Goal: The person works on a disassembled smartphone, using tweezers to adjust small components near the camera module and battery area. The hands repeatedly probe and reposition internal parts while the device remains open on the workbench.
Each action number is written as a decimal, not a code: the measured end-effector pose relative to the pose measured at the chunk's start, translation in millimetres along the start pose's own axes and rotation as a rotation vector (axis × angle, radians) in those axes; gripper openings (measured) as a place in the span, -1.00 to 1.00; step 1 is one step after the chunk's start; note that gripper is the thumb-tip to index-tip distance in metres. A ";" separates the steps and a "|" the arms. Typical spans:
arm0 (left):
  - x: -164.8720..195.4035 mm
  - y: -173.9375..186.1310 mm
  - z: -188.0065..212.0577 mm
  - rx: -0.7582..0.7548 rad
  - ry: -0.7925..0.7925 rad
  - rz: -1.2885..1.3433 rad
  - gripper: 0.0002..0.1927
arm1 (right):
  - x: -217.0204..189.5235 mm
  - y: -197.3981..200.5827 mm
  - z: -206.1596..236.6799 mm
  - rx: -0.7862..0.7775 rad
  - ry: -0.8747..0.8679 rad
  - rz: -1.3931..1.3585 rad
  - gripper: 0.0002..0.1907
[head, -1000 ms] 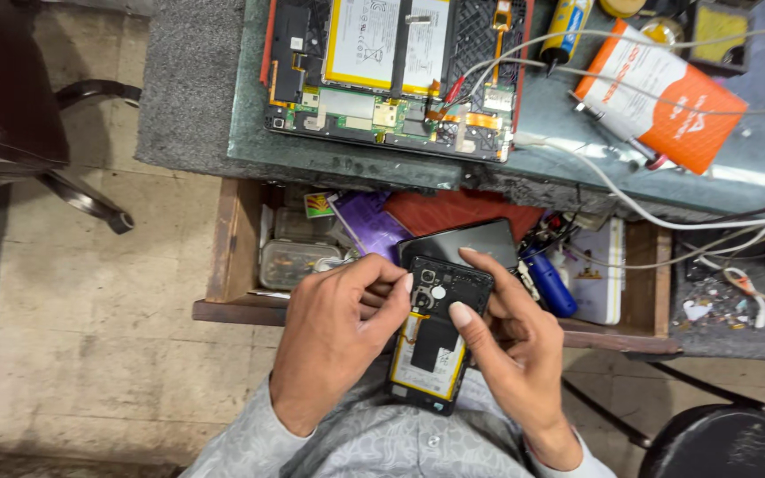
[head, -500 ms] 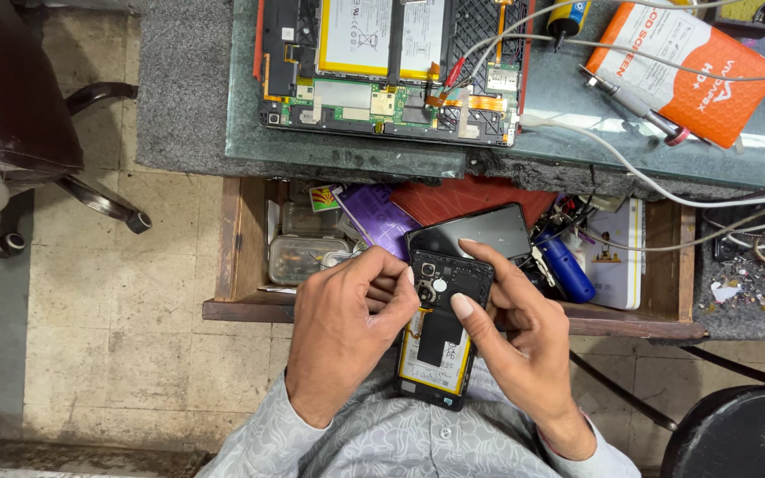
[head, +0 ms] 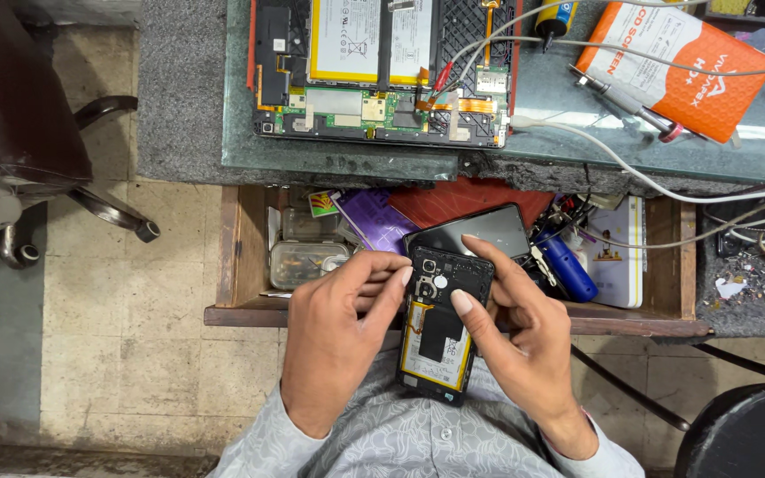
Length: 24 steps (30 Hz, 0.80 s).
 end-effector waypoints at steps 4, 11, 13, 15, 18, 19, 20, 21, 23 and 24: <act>10.5 -2.7 4.4 0.026 -0.067 -0.019 -0.85 | -3.8 5.5 4.2 0.029 0.054 0.088 -0.42; 23.9 -11.4 16.1 0.065 -0.200 -0.067 -0.86 | -7.8 12.4 14.9 0.090 0.256 0.176 -0.46; 26.8 -13.8 19.0 0.077 -0.209 -0.078 -0.86 | -7.9 15.4 16.3 0.099 0.268 0.155 -0.46; 29.0 -16.5 20.4 0.086 -0.209 -0.097 -0.86 | -7.7 17.7 16.8 0.115 0.301 0.167 -0.49; 32.5 -20.1 22.3 0.089 -0.238 -0.090 -0.86 | -7.5 20.0 16.9 0.128 0.313 0.168 -0.50; 33.2 -21.4 22.8 0.093 -0.246 -0.121 -0.85 | -7.4 20.7 17.1 0.129 0.310 0.166 -0.49; 33.9 -22.7 23.5 0.096 -0.254 -0.151 -0.85 | -7.6 21.5 17.2 0.134 0.319 0.190 -0.48; 34.5 -23.8 24.2 0.100 -0.261 -0.181 -0.85 | -7.8 21.9 17.2 0.138 0.327 0.214 -0.48; 35.8 -25.8 25.4 0.110 -0.292 -0.251 -0.85 | -9.1 22.6 17.7 0.130 0.356 0.224 -0.47; 36.4 -26.6 25.9 0.116 -0.308 -0.287 -0.85 | -10.1 23.3 18.4 0.116 0.376 0.209 -0.47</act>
Point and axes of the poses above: each hand's wrist, its own z-axis away from the middle knuckle, its own y-axis out of the back of the hand, x = y × z, the point moved 2 cm from there along -z, towards the middle knuckle, and after that the axes turned 8 degrees about x, right-handed, at the moved point
